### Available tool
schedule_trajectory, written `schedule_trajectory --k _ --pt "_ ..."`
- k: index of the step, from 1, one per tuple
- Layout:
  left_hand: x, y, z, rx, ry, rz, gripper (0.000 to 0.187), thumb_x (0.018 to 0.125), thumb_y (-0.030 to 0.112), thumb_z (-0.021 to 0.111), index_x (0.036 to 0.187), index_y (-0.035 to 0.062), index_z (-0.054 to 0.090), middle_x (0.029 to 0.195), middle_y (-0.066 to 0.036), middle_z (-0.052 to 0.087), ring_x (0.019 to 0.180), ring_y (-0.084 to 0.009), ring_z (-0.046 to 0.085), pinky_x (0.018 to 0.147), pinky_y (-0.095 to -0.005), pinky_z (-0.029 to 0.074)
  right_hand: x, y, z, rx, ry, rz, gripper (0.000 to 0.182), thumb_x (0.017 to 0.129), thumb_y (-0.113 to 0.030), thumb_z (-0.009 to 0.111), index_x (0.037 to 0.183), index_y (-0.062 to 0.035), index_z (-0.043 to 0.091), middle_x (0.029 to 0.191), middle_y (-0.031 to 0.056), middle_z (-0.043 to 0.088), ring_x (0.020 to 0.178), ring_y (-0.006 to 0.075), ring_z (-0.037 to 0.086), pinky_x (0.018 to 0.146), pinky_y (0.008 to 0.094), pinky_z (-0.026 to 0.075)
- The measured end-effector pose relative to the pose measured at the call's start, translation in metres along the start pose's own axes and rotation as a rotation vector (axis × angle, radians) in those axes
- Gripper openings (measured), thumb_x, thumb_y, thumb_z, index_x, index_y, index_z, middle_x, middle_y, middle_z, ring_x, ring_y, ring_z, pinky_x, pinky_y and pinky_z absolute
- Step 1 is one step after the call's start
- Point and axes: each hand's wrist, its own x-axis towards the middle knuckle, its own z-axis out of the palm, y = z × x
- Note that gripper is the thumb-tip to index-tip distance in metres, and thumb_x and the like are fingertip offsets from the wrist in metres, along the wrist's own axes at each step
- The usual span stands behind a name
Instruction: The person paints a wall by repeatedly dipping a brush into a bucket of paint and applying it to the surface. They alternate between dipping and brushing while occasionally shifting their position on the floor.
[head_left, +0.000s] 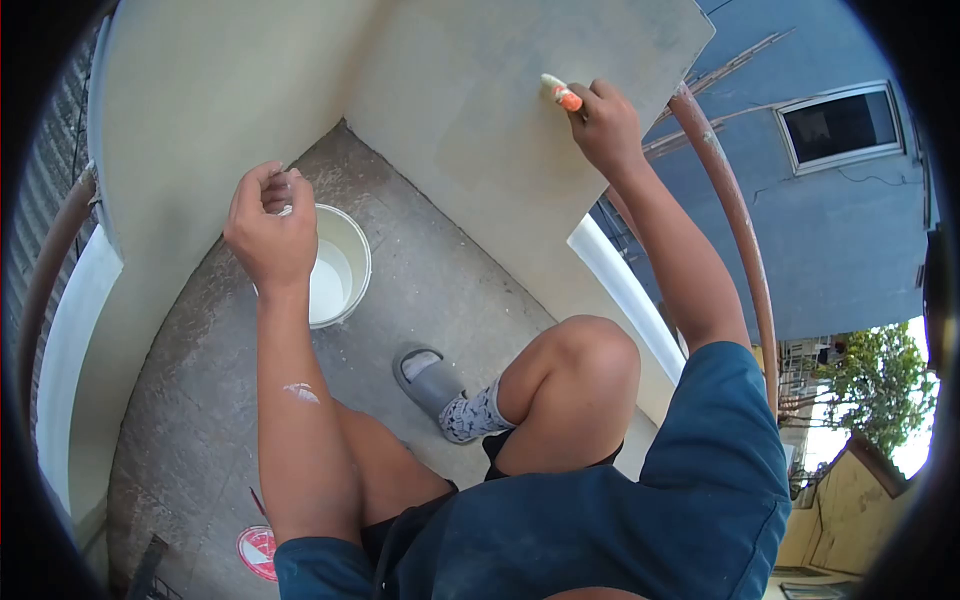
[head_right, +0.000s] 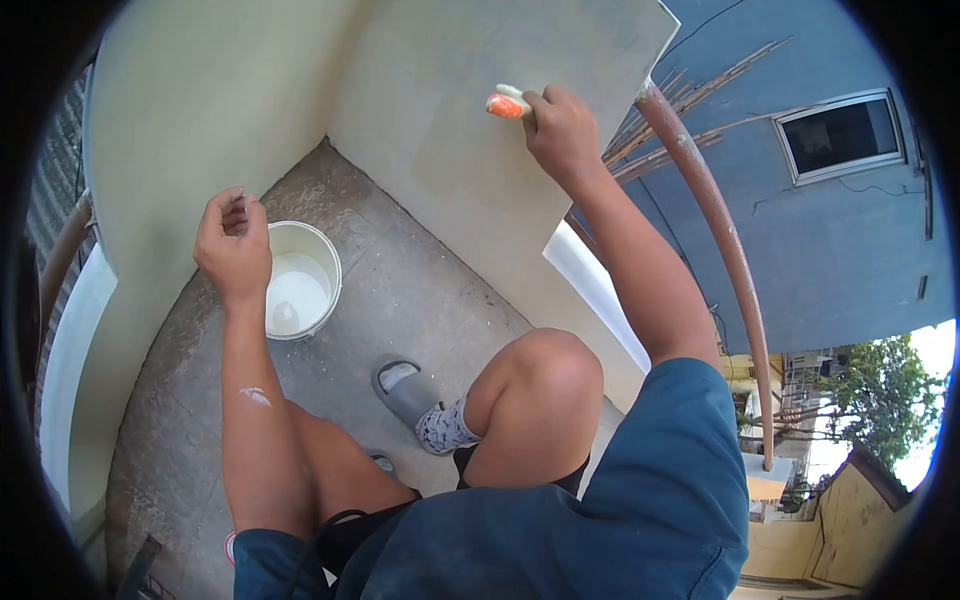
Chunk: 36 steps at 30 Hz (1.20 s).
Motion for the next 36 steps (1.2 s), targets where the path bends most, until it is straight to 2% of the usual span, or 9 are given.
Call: schedule_trajectory --k 5,8,11,14,19,23,26,33,36 --pt "-0.015 0.023 0.015 -0.115 -0.047 0.068 0.012 0.079 0.006 0.064 0.090 -0.0002 0.064 0.078 -0.010 0.067 0.067 -0.0186 0.063 0.063 -0.0298 0.051 0.077 0.003 -0.052 -0.257 0.359 -0.182 0.025 0.071 -0.011 0.067 0.096 -0.0091 0.066 0.075 0.0069 0.054 0.071 0.0249 0.057 0.062 0.0377 0.047" --pt "-0.030 0.039 0.021 -0.089 -0.266 0.039 0.016 0.077 0.007 0.065 0.091 -0.0005 0.064 0.078 -0.012 0.066 0.069 -0.0220 0.064 0.066 -0.0315 0.052 0.051 -0.007 0.003 -0.341 0.187 -0.300 0.023 0.069 -0.007 0.058 0.092 -0.0037 0.062 0.074 0.0072 0.053 0.070 0.0239 0.055 0.062 0.0344 0.046" --pt "-0.049 0.058 0.008 0.185 -0.929 0.017 0.024 0.074 0.015 0.065 0.092 -0.0005 0.065 0.085 -0.017 0.067 0.079 -0.0305 0.065 0.074 -0.0364 0.052 -0.029 -0.044 0.077 -0.131 -0.158 -0.341 0.020 0.070 -0.007 0.055 0.088 0.0012 0.060 0.079 0.0093 0.054 0.076 0.0236 0.056 0.065 0.0345 0.046" --pt "-0.067 0.069 -0.004 0.339 -1.439 0.015 0.024 0.074 0.016 0.064 0.092 0.0007 0.067 0.090 -0.020 0.066 0.086 -0.0342 0.065 0.078 -0.0409 0.051 -0.087 -0.064 0.128 0.088 -0.474 -0.206 0.013 0.077 -0.007 0.056 0.089 -0.0054 0.062 0.084 0.0101 0.056 0.085 0.0261 0.059 0.074 0.0393 0.050" --pt "-0.062 0.112 -0.014 0.291 -1.401 0.142 0.019 0.074 0.015 0.066 0.087 0.0010 0.068 0.087 -0.020 0.067 0.086 -0.0344 0.064 0.078 -0.0408 0.051 -0.016 -0.031 0.083 0.090 -0.135 0.015 0.016 0.075 -0.008 0.061 0.091 -0.0056 0.065 0.079 0.0101 0.055 0.076 0.0283 0.058 0.066 0.0392 0.050" --pt "-0.091 0.119 0.002 0.225 -1.534 0.165 0.021 0.075 0.021 0.070 0.081 0.0008 0.068 0.086 -0.019 0.067 0.085 -0.0350 0.065 0.077 -0.0413 0.052 0.078 -0.023 -0.002 -0.121 0.325 -0.107 0.028 0.071 -0.008 0.065 0.099 -0.0089 0.067 0.075 0.0064 0.053 0.072 0.0249 0.056 0.061 0.0382 0.047" --pt "-0.115 0.073 0.025 0.214 -1.573 0.017 0.024 0.075 0.024 0.071 0.083 0.0011 0.069 0.087 -0.019 0.067 0.086 -0.0344 0.065 0.079 -0.0410 0.052 0.087 -0.017 0.012 -0.159 0.390 -0.155 0.030 0.070 -0.008 0.064 0.100 -0.0095 0.067 0.075 0.0047 0.052 0.070 0.0229 0.054 0.060 0.0358 0.045" --pt "-0.123 0.045 0.040 0.491 -1.683 -0.136 0.032 0.077 0.030 0.067 0.090 0.0010 0.070 0.097 -0.020 0.067 0.093 -0.0324 0.065 0.082 -0.0401 0.051 -0.075 -0.096 0.177 0.012 -0.411 -0.392 0.017 0.076 -0.010 0.056 0.089 -0.0019 0.062 0.081 0.0095 0.056 0.081 0.0252 0.058 0.069 0.0368 0.048" --pt "-0.133 0.037 0.036 0.567 -1.708 -0.120 0.035 0.078 0.032 0.065 0.091 0.0001 0.070 0.099 -0.021 0.067 0.094 -0.0328 0.064 0.083 -0.0399 0.051 -0.076 -0.089 0.186 0.073 -0.381 -0.331 0.013 0.077 -0.008 0.055 0.087 -0.0039 0.062 0.082 0.0099 0.057 0.083 0.0263 0.059 0.070 0.0382 0.049"
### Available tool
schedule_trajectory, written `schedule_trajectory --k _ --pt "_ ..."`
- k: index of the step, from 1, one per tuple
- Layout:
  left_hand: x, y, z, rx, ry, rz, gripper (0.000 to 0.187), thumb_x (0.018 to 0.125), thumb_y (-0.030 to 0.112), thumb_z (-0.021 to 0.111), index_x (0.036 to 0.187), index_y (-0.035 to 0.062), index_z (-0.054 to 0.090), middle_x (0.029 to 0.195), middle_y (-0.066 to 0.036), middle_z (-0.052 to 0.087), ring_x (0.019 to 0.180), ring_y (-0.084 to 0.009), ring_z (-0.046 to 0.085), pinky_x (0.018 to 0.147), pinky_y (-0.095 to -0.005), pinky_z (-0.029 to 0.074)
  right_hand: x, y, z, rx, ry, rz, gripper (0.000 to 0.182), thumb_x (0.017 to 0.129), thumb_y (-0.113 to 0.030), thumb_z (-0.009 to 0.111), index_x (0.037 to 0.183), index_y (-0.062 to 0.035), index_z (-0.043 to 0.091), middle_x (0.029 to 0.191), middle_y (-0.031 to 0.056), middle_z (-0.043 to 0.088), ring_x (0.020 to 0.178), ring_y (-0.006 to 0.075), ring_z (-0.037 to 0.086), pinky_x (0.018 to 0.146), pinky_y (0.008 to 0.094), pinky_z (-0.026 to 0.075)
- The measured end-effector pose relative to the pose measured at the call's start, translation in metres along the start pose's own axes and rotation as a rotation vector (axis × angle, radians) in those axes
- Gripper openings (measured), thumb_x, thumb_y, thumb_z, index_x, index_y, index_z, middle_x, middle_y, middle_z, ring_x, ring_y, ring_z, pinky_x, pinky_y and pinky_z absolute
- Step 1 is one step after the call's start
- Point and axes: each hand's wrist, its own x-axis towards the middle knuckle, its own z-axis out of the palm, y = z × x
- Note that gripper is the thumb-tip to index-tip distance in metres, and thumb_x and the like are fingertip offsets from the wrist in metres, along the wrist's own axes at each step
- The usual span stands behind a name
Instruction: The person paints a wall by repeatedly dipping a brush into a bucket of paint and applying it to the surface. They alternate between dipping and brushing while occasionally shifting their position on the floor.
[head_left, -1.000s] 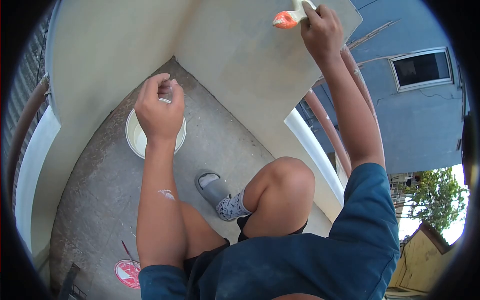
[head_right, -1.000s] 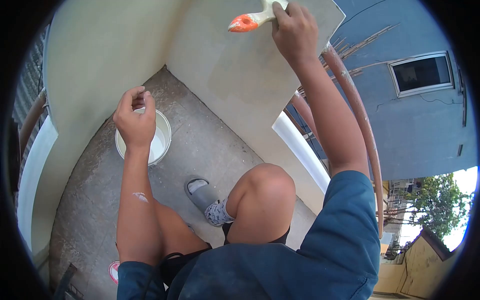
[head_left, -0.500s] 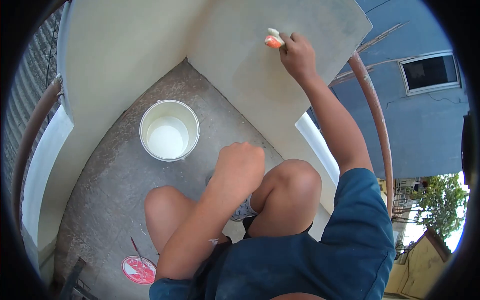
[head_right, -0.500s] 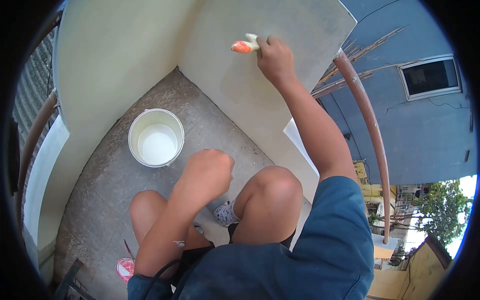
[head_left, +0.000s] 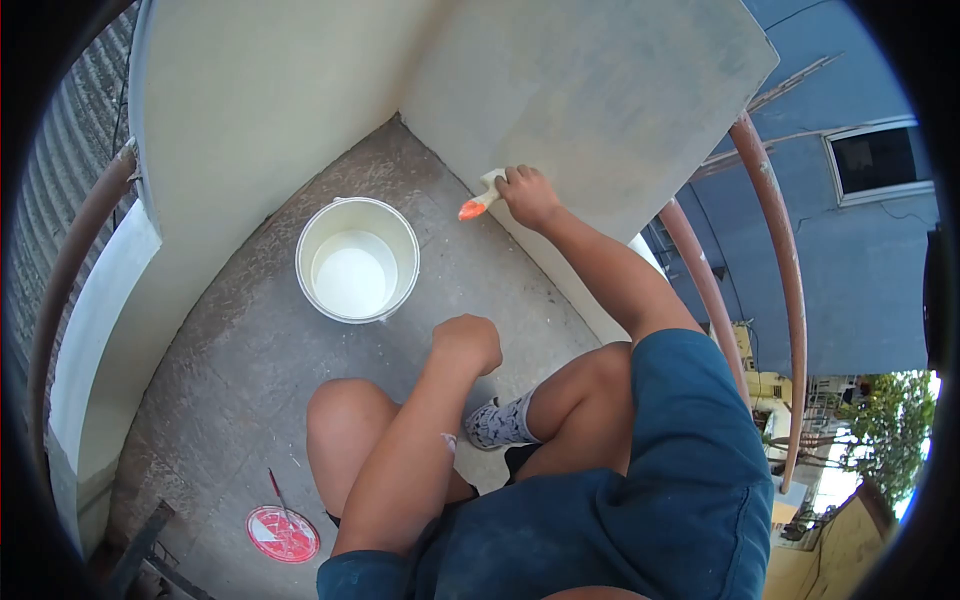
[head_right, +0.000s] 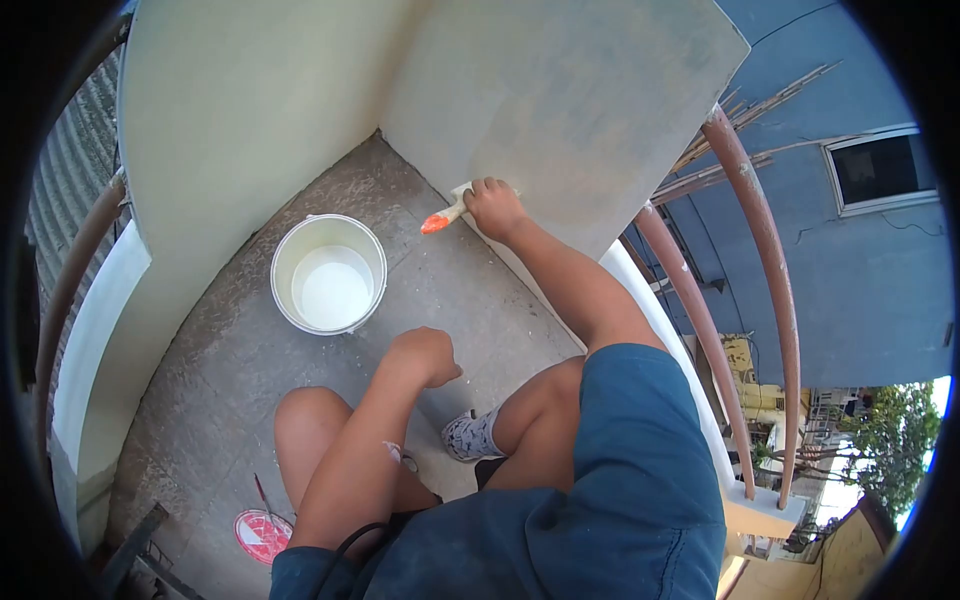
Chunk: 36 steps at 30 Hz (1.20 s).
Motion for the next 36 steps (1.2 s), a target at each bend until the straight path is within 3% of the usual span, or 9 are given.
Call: schedule_trajectory --k 3,4,7,10,15,17,23,29,36 --pt "0.002 0.001 -0.012 -0.031 -0.016 0.037 0.037 0.078 0.033 0.064 0.093 0.0001 0.070 0.099 -0.021 0.066 0.094 -0.0338 0.064 0.083 -0.0401 0.051 0.035 0.047 -0.080 0.062 0.332 0.314 0.012 0.076 -0.007 0.058 0.086 -0.0055 0.063 0.079 0.0105 0.056 0.077 0.0290 0.059 0.064 0.0403 0.050" --pt "0.003 0.001 -0.017 -0.033 -0.001 0.031 0.032 0.078 0.027 0.062 0.094 0.0012 0.070 0.101 -0.020 0.066 0.096 -0.0328 0.064 0.084 -0.0392 0.051 0.043 0.064 -0.114 0.061 0.453 0.354 0.024 0.074 -0.009 0.064 0.098 -0.0088 0.065 0.079 0.0099 0.055 0.075 0.0281 0.058 0.062 0.0401 0.048" --pt "0.009 -0.003 -0.022 -0.041 0.009 0.031 0.030 0.077 0.024 0.060 0.096 0.0019 0.070 0.103 -0.019 0.066 0.098 -0.0323 0.064 0.085 -0.0385 0.051 0.050 0.094 -0.215 -0.096 0.702 0.318 0.028 0.072 -0.009 0.065 0.100 -0.0102 0.067 0.075 0.0069 0.056 0.072 0.0266 0.057 0.062 0.0385 0.047" --pt "0.015 -0.010 -0.022 -0.070 0.031 0.058 0.037 0.078 0.031 0.063 0.093 -0.0028 0.068 0.100 -0.024 0.065 0.095 -0.0358 0.063 0.085 -0.0402 0.050 0.019 0.102 -0.249 -0.362 0.716 0.196 0.033 0.068 -0.009 0.066 0.101 -0.0113 0.067 0.074 0.0045 0.054 0.071 0.0234 0.055 0.063 0.0356 0.046" --pt "0.012 -0.027 -0.025 -0.113 0.075 0.029 0.045 0.078 0.035 0.064 0.089 -0.0077 0.067 0.096 -0.029 0.064 0.092 -0.0399 0.063 0.084 -0.0414 0.049 -0.076 0.060 -0.145 -0.152 0.116 -0.070 0.034 0.069 -0.004 0.061 0.103 -0.0070 0.065 0.075 0.0034 0.047 0.073 0.0194 0.053 0.066 0.0327 0.045" --pt "0.010 -0.035 -0.024 -0.092 0.057 0.019 0.045 0.079 0.035 0.064 0.090 -0.0079 0.067 0.096 -0.029 0.064 0.092 -0.0403 0.063 0.084 -0.0419 0.049 -0.080 0.053 -0.150 -0.051 0.091 -0.038 0.031 0.070 -0.005 0.060 0.100 -0.0067 0.064 0.078 0.0046 0.050 0.076 0.0210 0.054 0.066 0.0321 0.045" --pt "0.006 -0.030 -0.035 -0.122 0.046 0.058 0.046 0.079 0.035 0.064 0.091 -0.0087 0.067 0.096 -0.029 0.063 0.092 -0.0403 0.063 0.085 -0.0424 0.048 -0.041 0.096 -0.259 -0.334 0.562 0.110 0.040 0.062 -0.001 0.063 0.101 -0.0101 0.066 0.074 0.0021 0.051 0.068 0.0195 0.053 0.060 0.0332 0.045" --pt "0.014 -0.025 -0.033 -0.129 0.037 0.079 0.046 0.078 0.035 0.064 0.091 -0.0089 0.066 0.096 -0.030 0.063 0.092 -0.0406 0.063 0.085 -0.0423 0.049 -0.090 0.057 -0.190 -0.021 0.005 0.040 0.026 0.069 -0.006 0.065 0.094 -0.0059 0.065 0.076 0.0063 0.052 0.076 0.0227 0.058 0.067 0.0360 0.048" --pt "0.027 -0.027 -0.031 -0.116 0.033 0.066 0.047 0.079 0.036 0.063 0.094 -0.0088 0.066 0.099 -0.030 0.063 0.095 -0.0404 0.062 0.086 -0.0423 0.048 -0.032 0.120 -0.302 -0.295 0.465 0.204 0.031 0.066 -0.002 0.065 0.096 -0.0096 0.067 0.073 0.0065 0.053 0.072 0.0255 0.057 0.064 0.0357 0.048"
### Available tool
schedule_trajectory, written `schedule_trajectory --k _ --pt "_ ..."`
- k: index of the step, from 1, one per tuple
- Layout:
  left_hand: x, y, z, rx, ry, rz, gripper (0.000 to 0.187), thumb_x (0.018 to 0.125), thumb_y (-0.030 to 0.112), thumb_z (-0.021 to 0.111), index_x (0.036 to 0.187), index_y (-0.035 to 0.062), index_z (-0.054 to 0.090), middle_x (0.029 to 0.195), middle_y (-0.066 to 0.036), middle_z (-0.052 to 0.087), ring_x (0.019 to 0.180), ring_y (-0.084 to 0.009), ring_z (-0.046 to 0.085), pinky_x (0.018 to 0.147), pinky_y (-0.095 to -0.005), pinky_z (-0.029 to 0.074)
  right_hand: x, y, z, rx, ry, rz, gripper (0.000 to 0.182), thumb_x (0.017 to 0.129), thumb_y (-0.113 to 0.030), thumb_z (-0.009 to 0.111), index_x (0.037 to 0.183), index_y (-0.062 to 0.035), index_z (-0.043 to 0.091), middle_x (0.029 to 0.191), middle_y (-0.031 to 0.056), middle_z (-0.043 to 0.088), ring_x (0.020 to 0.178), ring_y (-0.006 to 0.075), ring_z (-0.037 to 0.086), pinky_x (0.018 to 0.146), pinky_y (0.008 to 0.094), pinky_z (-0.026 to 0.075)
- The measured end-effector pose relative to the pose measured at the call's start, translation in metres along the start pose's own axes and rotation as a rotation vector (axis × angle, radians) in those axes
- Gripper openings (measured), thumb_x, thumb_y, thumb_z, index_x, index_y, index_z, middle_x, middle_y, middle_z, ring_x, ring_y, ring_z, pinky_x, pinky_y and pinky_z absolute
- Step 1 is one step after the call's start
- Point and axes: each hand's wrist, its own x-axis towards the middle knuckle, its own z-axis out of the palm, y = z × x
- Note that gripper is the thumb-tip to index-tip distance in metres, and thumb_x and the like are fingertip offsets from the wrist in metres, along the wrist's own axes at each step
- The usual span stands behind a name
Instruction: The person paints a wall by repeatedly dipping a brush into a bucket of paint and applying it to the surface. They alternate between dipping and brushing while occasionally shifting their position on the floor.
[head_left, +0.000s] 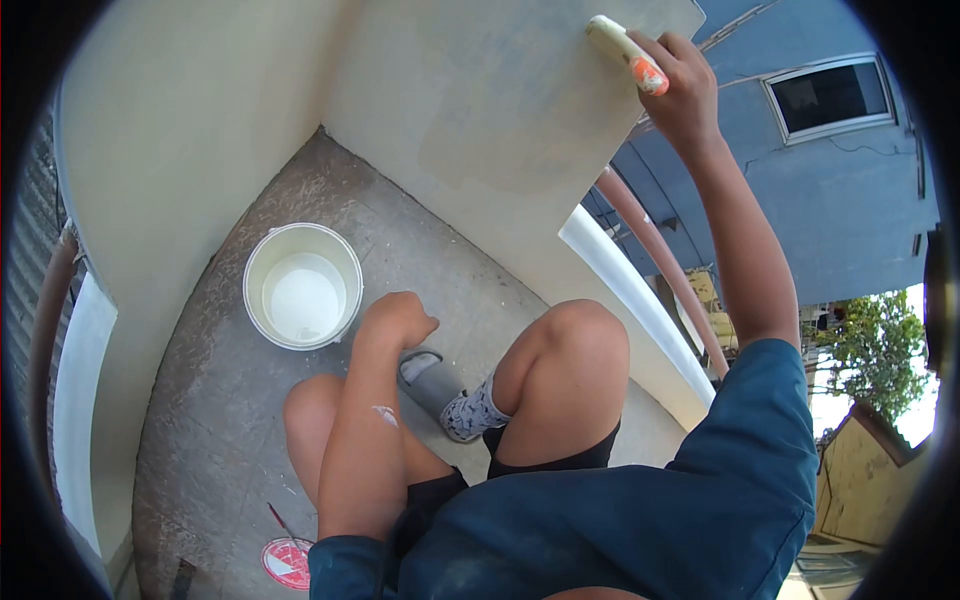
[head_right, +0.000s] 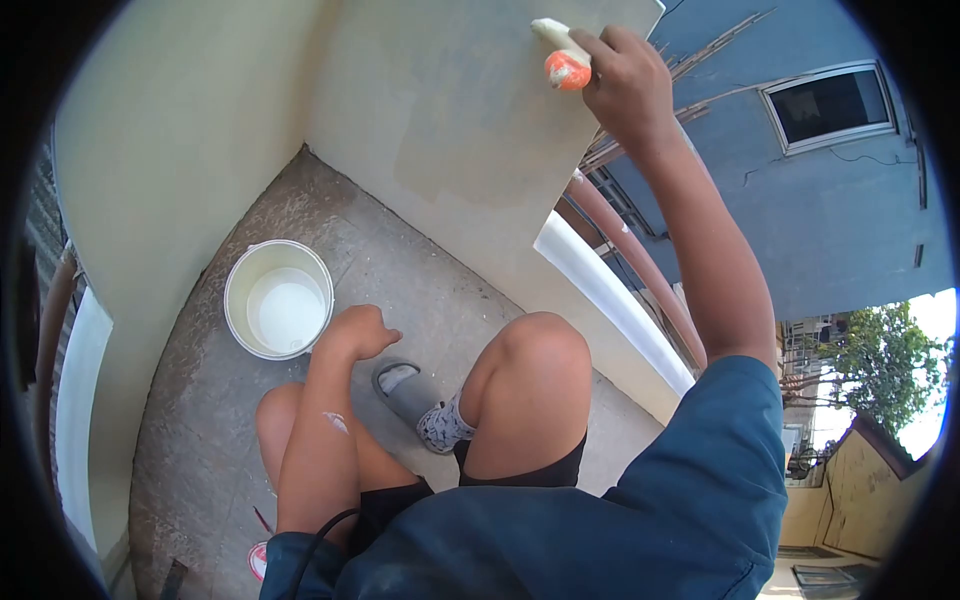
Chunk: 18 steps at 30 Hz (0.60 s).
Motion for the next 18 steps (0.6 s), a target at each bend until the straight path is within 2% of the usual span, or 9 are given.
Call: schedule_trajectory --k 2,4,5,7,9,10,13,15,18 --pt "-0.001 0.003 -0.002 0.009 -0.018 0.004 0.047 0.080 0.036 0.063 0.095 -0.0085 0.066 0.100 -0.030 0.063 0.096 -0.0403 0.062 0.087 -0.0425 0.048 0.013 0.006 -0.010 -0.051 0.071 0.013 0.032 0.065 -0.001 0.066 0.096 -0.0101 0.068 0.072 0.0054 0.053 0.071 0.0244 0.057 0.064 0.0353 0.048" --pt "-0.003 0.004 -0.002 0.008 -0.020 -0.004 0.047 0.080 0.036 0.063 0.095 -0.0084 0.066 0.100 -0.030 0.063 0.096 -0.0404 0.062 0.087 -0.0426 0.048 0.015 0.011 -0.006 -0.145 0.154 -0.186 0.034 0.064 -0.002 0.064 0.097 -0.0099 0.067 0.072 0.0030 0.053 0.070 0.0218 0.057 0.063 0.0342 0.048" --pt "-0.003 0.006 -0.004 0.003 -0.016 -0.007 0.047 0.080 0.036 0.063 0.096 -0.0082 0.066 0.100 -0.029 0.063 0.096 -0.0404 0.062 0.087 -0.0427 0.048 0.000 0.002 0.005 -0.193 0.034 -0.230 0.032 0.067 -0.004 0.061 0.098 -0.0085 0.065 0.075 0.0027 0.053 0.071 0.0204 0.056 0.064 0.0330 0.046" --pt "-0.006 0.004 -0.005 0.021 -0.015 -0.028 0.044 0.080 0.035 0.062 0.096 -0.0059 0.067 0.102 -0.027 0.063 0.098 -0.0386 0.062 0.088 -0.0416 0.048 -0.050 -0.019 0.031 -0.066 -0.194 -0.293 0.025 0.072 -0.007 0.055 0.096 -0.0027 0.062 0.078 0.0059 0.052 0.076 0.0211 0.055 0.067 0.0325 0.045" --pt "-0.010 0.003 -0.003 0.036 -0.005 -0.051 0.042 0.079 0.034 0.062 0.097 -0.0036 0.068 0.104 -0.026 0.064 0.099 -0.0367 0.062 0.089 -0.0405 0.048 -0.089 -0.051 0.044 0.045 -0.440 -0.306 0.021 0.072 -0.005 0.058 0.092 0.0007 0.061 0.078 0.0063 0.052 0.077 0.0216 0.056 0.071 0.0325 0.046" --pt "-0.012 0.001 -0.002 0.041 -0.010 -0.053 0.042 0.080 0.034 0.062 0.097 -0.0037 0.068 0.104 -0.026 0.063 0.099 -0.0369 0.062 0.089 -0.0407 0.048 -0.094 -0.059 0.045 0.106 -0.470 -0.296 0.022 0.072 -0.005 0.060 0.093 0.0002 0.062 0.079 0.0063 0.053 0.077 0.0216 0.056 0.073 0.0334 0.047" --pt "-0.012 -0.003 -0.006 0.026 0.014 -0.074 0.042 0.080 0.034 0.062 0.098 -0.0038 0.067 0.105 -0.025 0.063 0.099 -0.0370 0.062 0.089 -0.0409 0.048 -0.050 -0.046 0.040 0.184 -0.325 -0.034 0.020 0.072 -0.006 0.064 0.092 -0.0065 0.066 0.075 0.0082 0.053 0.074 0.0254 0.057 0.068 0.0377 0.048" --pt "-0.015 -0.005 -0.003 0.021 0.013 -0.084 0.042 0.080 0.034 0.062 0.098 -0.0036 0.067 0.105 -0.025 0.063 0.100 -0.0369 0.062 0.089 -0.0410 0.048 0.000 -0.019 0.029 0.133 -0.124 0.095 0.021 0.071 -0.008 0.065 0.092 -0.0085 0.067 0.074 0.0084 0.054 0.072 0.0267 0.058 0.064 0.0390 0.047" --pt "-0.016 -0.010 -0.004 -0.017 0.050 -0.053 0.048 0.080 0.037 0.063 0.093 -0.0090 0.066 0.098 -0.030 0.063 0.095 -0.0402 0.062 0.087 -0.0427 0.048 0.051 -0.006 0.007 0.018 0.012 0.060 0.022 0.073 -0.009 0.066 0.095 -0.0087 0.067 0.075 0.0067 0.055 0.072 0.0255 0.058 0.064 0.0385 0.048"
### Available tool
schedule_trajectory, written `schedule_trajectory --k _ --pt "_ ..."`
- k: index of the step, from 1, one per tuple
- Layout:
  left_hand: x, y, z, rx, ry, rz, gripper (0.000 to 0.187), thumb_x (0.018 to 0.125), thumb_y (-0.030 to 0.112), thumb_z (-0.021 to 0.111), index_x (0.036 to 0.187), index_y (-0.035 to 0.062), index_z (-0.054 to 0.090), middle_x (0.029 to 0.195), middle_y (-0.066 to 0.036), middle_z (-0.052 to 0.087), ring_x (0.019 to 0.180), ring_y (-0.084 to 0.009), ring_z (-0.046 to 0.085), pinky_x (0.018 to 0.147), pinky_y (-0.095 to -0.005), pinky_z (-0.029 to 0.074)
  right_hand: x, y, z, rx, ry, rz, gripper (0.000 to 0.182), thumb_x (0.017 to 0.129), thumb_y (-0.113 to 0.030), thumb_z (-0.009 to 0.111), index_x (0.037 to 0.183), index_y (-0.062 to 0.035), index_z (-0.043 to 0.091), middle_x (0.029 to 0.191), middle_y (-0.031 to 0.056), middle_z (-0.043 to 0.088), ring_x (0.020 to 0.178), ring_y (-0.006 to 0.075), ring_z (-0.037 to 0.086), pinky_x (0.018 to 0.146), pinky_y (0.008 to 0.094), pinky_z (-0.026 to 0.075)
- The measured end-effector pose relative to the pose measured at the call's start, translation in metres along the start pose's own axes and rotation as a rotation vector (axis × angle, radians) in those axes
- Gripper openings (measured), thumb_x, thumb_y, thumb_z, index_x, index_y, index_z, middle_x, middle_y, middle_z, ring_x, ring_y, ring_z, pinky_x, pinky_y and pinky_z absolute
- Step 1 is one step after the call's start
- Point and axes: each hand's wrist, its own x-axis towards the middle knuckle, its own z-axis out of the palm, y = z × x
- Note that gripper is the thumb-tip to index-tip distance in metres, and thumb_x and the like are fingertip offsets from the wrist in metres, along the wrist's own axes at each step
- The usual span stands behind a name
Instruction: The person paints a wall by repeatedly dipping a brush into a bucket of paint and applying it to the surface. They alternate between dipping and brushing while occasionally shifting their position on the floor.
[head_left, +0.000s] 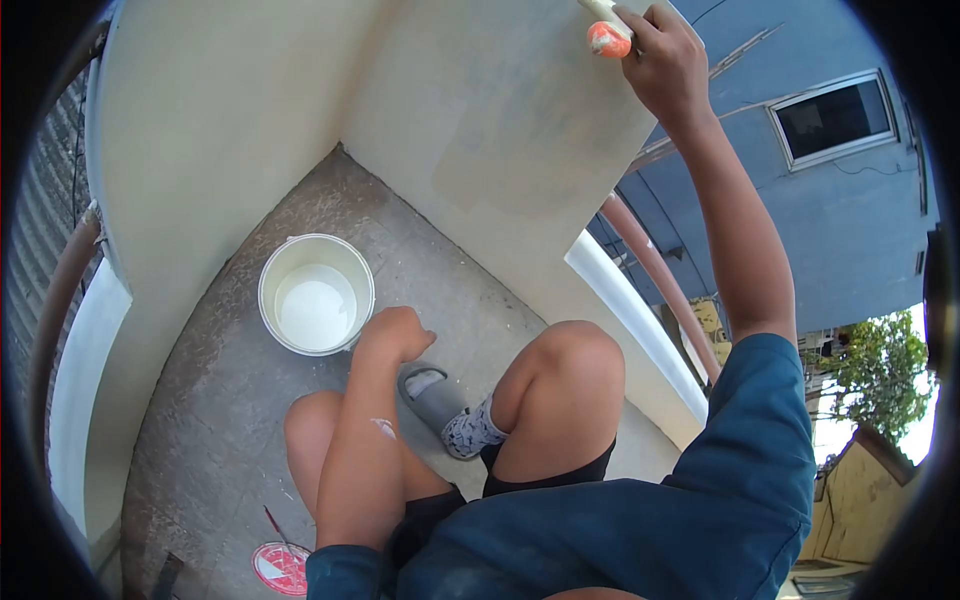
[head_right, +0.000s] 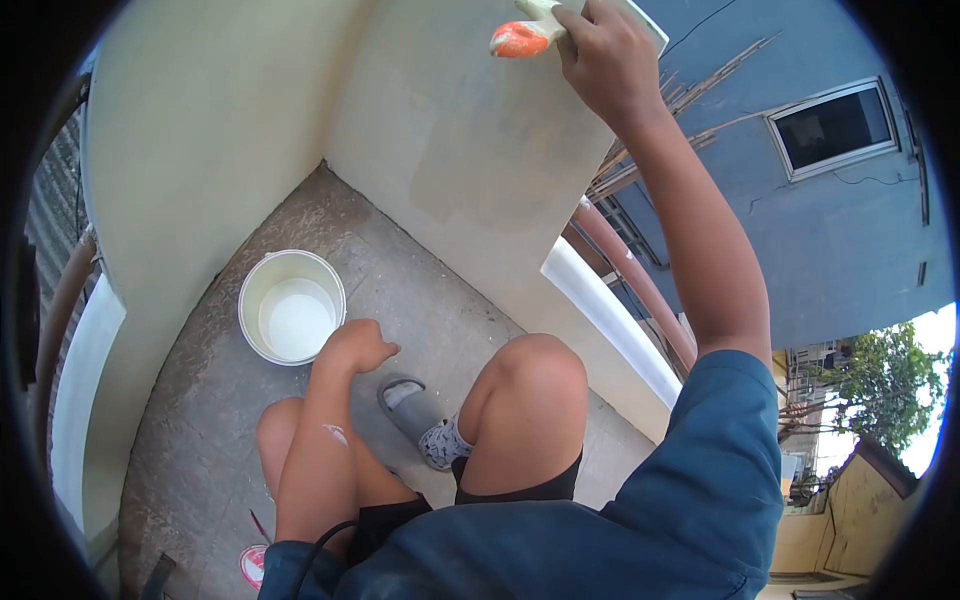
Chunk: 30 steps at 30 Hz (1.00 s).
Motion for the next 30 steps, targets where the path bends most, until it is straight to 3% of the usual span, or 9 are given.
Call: schedule_trajectory --k 2,6,9,13,19,21,24,28,30 --pt "0.002 0.000 0.002 0.002 0.015 0.021 0.048 0.080 0.037 0.063 0.093 -0.0093 0.066 0.099 -0.030 0.063 0.095 -0.0400 0.062 0.087 -0.0425 0.048 0.013 0.000 -0.004 -0.128 0.211 -0.207 0.027 0.069 -0.005 0.066 0.096 -0.0091 0.068 0.074 0.0051 0.053 0.072 0.0238 0.056 0.064 0.0358 0.047" --pt "0.000 0.004 -0.005 0.019 -0.007 -0.013 0.042 0.081 0.035 0.062 0.099 -0.0031 0.067 0.107 -0.025 0.063 0.102 -0.0364 0.061 0.090 -0.0412 0.048 -0.057 -0.021 0.043 -0.125 -0.223 -0.405 0.013 0.071 -0.006 0.058 0.083 -0.0011 0.061 0.077 0.0070 0.053 0.079 0.0216 0.056 0.071 0.0332 0.047" --pt "0.000 -0.002 -0.002 -0.017 0.045 0.023 0.048 0.080 0.037 0.062 0.093 -0.0089 0.066 0.099 -0.029 0.063 0.095 -0.0398 0.062 0.087 -0.0424 0.048 -0.067 -0.037 0.033 0.081 -0.292 -0.305 0.019 0.069 -0.005 0.063 0.088 -0.0053 0.064 0.078 0.0057 0.053 0.079 0.0219 0.056 0.070 0.0329 0.047" --pt "0.005 0.002 -0.001 0.002 0.031 0.011 0.047 0.081 0.036 0.062 0.095 -0.0085 0.066 0.099 -0.029 0.063 0.095 -0.0396 0.062 0.087 -0.0427 0.048 -0.017 -0.018 -0.009 -0.096 0.049 -0.244 0.032 0.067 -0.006 0.067 0.098 -0.0111 0.066 0.080 0.0029 0.053 0.079 0.0216 0.056 0.069 0.0348 0.046" --pt "0.006 -0.001 -0.002 0.010 0.061 -0.005 0.046 0.081 0.035 0.062 0.094 -0.0086 0.066 0.098 -0.029 0.063 0.095 -0.0398 0.062 0.087 -0.0429 0.048 -0.077 -0.007 0.009 -0.105 -0.229 -0.347 0.026 0.070 -0.006 0.060 0.095 -0.0055 0.066 0.079 0.0043 0.053 0.082 0.0207 0.057 0.073 0.0325 0.048" --pt "0.008 -0.004 -0.003 0.003 0.068 -0.013 0.046 0.081 0.035 0.062 0.094 -0.0088 0.066 0.098 -0.029 0.063 0.095 -0.0399 0.062 0.087 -0.0429 0.048 -0.066 -0.012 -0.005 -0.023 -0.182 -0.286 0.029 0.068 -0.005 0.063 0.096 -0.0074 0.066 0.078 0.0038 0.052 0.081 0.0201 0.056 0.072 0.0329 0.047" --pt "0.012 -0.002 -0.004 0.016 0.048 -0.010 0.046 0.081 0.035 0.062 0.095 -0.0088 0.066 0.099 -0.030 0.063 0.095 -0.0401 0.062 0.087 -0.0431 0.048 -0.024 0.003 -0.025 -0.187 0.069 -0.264 0.033 0.066 -0.005 0.066 0.098 -0.0093 0.066 0.078 0.0026 0.053 0.078 0.0205 0.055 0.070 0.0340 0.046" --pt "0.009 0.005 -0.004 0.037 0.035 -0.047 0.041 0.081 0.034 0.060 0.099 -0.0025 0.067 0.106 -0.023 0.064 0.101 -0.0353 0.062 0.089 -0.0413 0.048 -0.052 0.011 -0.001 -0.200 -0.138 -0.356 0.023 0.073 -0.007 0.055 0.095 -0.0030 0.064 0.081 0.0043 0.055 0.081 0.0198 0.057 0.071 0.0335 0.047" --pt "0.008 0.006 -0.006 0.030 0.049 -0.048 0.041 0.081 0.034 0.060 0.099 -0.0026 0.067 0.106 -0.023 0.064 0.101 -0.0352 0.062 0.089 -0.0413 0.049 -0.058 -0.002 -0.004 -0.150 -0.118 -0.322 0.027 0.070 -0.007 0.061 0.097 -0.0053 0.065 0.078 0.0038 0.052 0.078 0.0203 0.056 0.070 0.0332 0.047"
